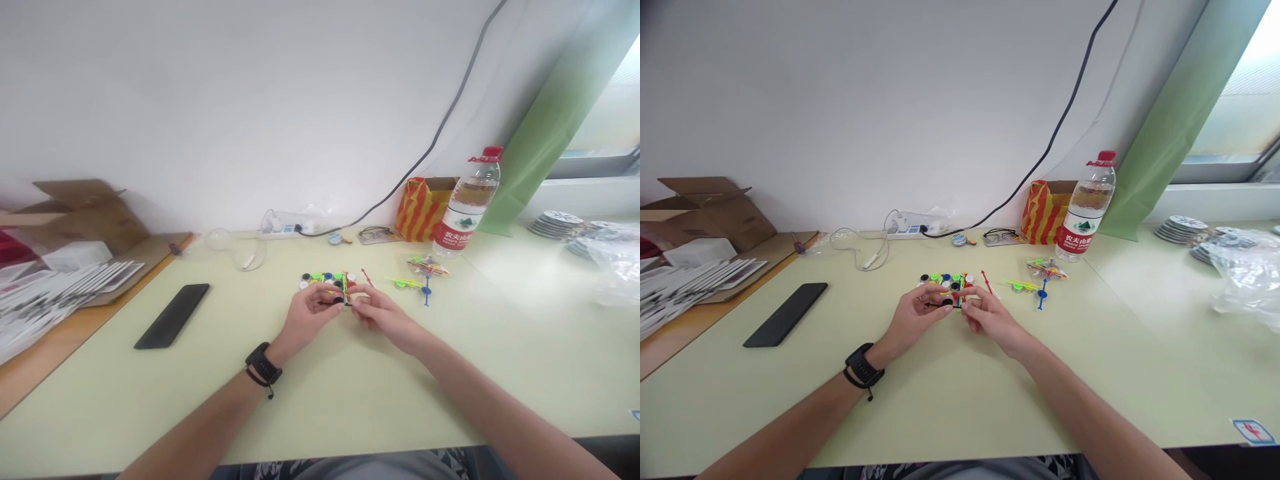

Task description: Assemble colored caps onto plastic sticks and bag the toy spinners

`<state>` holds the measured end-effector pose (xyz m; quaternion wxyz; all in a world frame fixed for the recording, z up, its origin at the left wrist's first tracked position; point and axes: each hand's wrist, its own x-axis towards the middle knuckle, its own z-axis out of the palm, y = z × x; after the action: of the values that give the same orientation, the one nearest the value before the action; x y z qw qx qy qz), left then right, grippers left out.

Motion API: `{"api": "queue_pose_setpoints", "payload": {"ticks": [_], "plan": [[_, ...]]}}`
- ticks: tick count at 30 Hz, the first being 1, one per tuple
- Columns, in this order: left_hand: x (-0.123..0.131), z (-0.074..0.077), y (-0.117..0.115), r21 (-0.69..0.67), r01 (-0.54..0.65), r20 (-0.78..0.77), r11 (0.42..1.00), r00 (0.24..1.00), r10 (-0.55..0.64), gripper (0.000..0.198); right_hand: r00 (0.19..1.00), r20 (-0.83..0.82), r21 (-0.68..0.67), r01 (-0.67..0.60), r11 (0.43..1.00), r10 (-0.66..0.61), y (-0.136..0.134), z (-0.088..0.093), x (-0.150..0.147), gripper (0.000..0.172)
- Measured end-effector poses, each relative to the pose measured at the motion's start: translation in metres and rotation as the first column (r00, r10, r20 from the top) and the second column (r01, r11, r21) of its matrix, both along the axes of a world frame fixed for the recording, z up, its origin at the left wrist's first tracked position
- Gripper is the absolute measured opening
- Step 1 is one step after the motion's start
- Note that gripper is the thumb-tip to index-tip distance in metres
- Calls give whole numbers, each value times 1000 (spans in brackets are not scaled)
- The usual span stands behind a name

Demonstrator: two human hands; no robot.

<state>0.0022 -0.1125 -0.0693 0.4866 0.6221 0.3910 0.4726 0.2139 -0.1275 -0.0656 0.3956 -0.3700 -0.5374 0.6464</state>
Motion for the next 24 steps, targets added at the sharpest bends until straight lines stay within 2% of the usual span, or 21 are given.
{"api": "queue_pose_setpoints", "payload": {"ticks": [3, 8, 12, 18, 20, 22, 24], "plan": [[3, -1, -3, 16, 27, -71, 1000, 997, -26, 32, 996, -10, 29, 88, 996, -88, 4, 0, 4, 37], [6, -3, -7, 42, 80, -119, 996, 990, -74, 19, 996, -6, 37, 87, 996, -86, 3, 1, 4, 34], [5, -2, -9, 41, 94, -79, 995, 993, -91, 20, 996, -33, 38, 87, 995, -86, 2, 3, 3, 33], [5, 2, -8, -84, 238, 20, 968, 971, -238, 27, 988, 15, 81, 150, 985, -151, 5, 3, 8, 37], [5, 1, -7, -103, 229, 67, 968, 973, -222, 27, 964, 65, 180, 244, 953, -259, 7, 1, 10, 39], [5, 1, -4, -124, 193, 111, 973, 977, -180, 31, 905, 134, 372, 333, 867, -405, 7, -1, 12, 34], [4, 0, -2, -148, 147, 136, 978, 982, -127, 35, 855, 192, 548, 313, 775, -481, 6, -2, 14, 27]]}}
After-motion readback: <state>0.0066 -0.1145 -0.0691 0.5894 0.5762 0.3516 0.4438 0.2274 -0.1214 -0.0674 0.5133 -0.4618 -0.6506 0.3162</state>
